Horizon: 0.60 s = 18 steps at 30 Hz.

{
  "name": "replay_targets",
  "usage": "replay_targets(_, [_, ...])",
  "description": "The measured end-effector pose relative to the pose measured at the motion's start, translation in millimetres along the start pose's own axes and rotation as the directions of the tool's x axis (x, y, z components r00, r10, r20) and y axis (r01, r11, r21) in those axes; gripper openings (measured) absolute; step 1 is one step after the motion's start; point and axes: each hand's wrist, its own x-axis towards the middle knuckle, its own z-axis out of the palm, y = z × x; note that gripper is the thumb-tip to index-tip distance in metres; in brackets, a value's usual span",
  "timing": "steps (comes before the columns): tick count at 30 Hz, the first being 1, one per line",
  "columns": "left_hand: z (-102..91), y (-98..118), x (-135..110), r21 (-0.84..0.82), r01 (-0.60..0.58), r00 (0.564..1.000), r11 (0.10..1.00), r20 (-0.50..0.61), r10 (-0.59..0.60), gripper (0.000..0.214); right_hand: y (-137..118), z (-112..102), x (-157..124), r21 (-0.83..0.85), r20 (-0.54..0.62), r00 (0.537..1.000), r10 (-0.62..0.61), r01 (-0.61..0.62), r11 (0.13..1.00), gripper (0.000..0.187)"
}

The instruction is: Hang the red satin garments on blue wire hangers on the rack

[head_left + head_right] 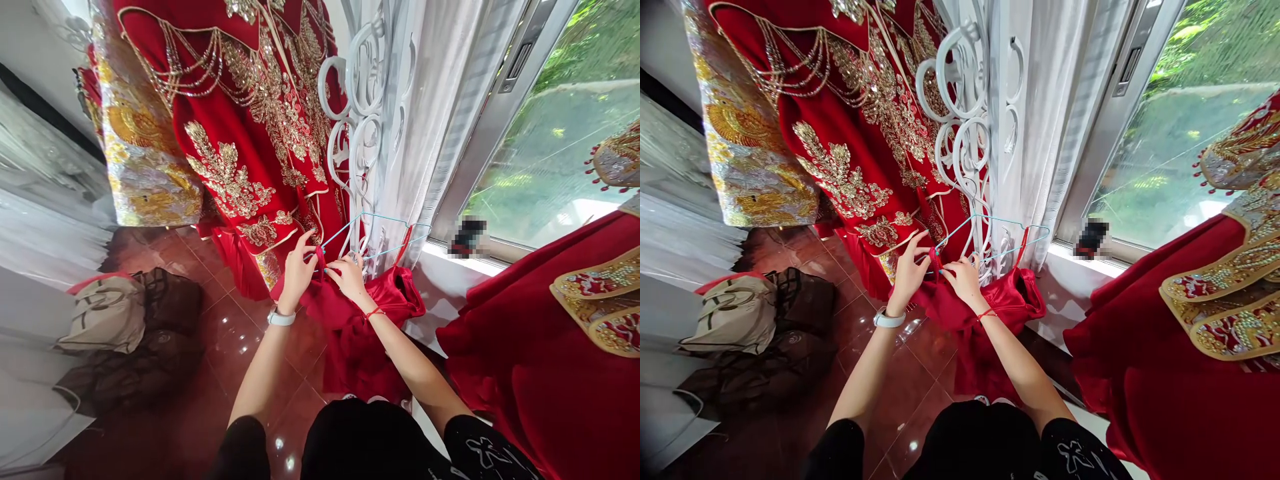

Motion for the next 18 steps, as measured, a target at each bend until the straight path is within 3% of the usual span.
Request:
replay_targets(7, [1.8,-14.2,-12.1,0.087,-0.046,0.991,0.995,0.128,0.035,0.048,2.2,-4.4,0.3,-0.043,0.031,0.999,0.031,-0.03,0.999,0.024])
replay_targets(12, [-4.5,-37.5,-27.0,-0.04,-0.011,1.0,0.999,-0.015,0.01,0.05,-4.3,-5.9,-0.5,0.024,-0.001,1.0,0.014,-0.014,1.0,0.029])
replay_targets(18, [-0.6,-45.3,-43.9,-0.032,-0.077,0.995,0.997,-0.062,0.075,0.039,-18.7,-5.1,-1.3,0.017,0.007,1.0,-0.03,0.03,0.999,0.032])
